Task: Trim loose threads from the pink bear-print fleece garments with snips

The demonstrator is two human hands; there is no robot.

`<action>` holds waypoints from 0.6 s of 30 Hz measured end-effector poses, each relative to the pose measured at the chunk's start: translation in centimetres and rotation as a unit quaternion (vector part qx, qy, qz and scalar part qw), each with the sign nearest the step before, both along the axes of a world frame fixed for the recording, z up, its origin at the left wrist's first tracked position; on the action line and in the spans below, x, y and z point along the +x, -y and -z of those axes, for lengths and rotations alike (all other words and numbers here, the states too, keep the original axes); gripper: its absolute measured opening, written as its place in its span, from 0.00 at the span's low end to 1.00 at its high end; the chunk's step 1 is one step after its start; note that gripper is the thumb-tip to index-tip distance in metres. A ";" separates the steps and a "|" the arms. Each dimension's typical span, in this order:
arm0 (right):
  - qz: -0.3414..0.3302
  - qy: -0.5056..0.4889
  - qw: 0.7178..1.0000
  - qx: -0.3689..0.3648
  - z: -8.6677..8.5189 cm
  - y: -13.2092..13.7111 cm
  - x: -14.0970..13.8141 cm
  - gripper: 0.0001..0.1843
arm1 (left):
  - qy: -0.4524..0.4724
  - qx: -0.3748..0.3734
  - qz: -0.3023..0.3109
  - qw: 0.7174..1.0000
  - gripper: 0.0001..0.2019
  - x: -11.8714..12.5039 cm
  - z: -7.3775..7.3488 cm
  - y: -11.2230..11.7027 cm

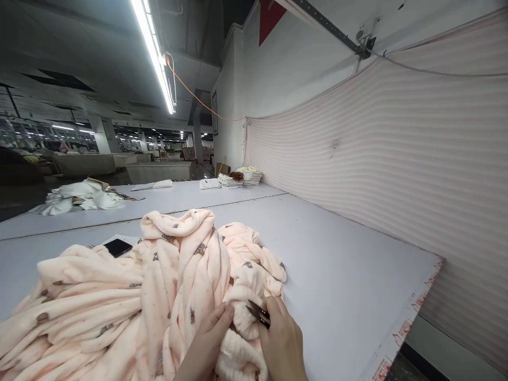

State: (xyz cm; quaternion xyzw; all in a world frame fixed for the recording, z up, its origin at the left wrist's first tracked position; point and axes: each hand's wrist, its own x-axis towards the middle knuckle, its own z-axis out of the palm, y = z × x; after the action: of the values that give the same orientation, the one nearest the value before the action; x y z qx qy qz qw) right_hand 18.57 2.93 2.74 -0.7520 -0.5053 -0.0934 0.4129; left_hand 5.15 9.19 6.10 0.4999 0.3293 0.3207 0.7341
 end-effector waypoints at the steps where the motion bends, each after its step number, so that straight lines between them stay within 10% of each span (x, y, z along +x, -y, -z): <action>1: -0.029 -0.016 0.999 -0.025 -0.4 0.4 0.3 0.05 | 0.025 -0.032 0.005 0.999 0.19 0.0 -0.3 0.1; 5: -0.152 -0.057 0.986 -0.032 -1.9 2.4 1.2 0.09 | 0.093 -0.092 -0.006 0.991 0.16 0.3 -0.8 0.2; 18: -0.135 -0.009 0.990 0.028 -1.6 2.1 0.9 0.12 | 0.087 -0.099 0.017 0.991 0.15 0.7 -0.9 -0.2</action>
State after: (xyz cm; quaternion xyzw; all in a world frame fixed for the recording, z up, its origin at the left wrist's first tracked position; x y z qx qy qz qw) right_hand 19.45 0.79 4.36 -0.6658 -0.5956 -0.0439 0.4473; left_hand 5.90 9.39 6.95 0.4001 0.2856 0.3160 0.8115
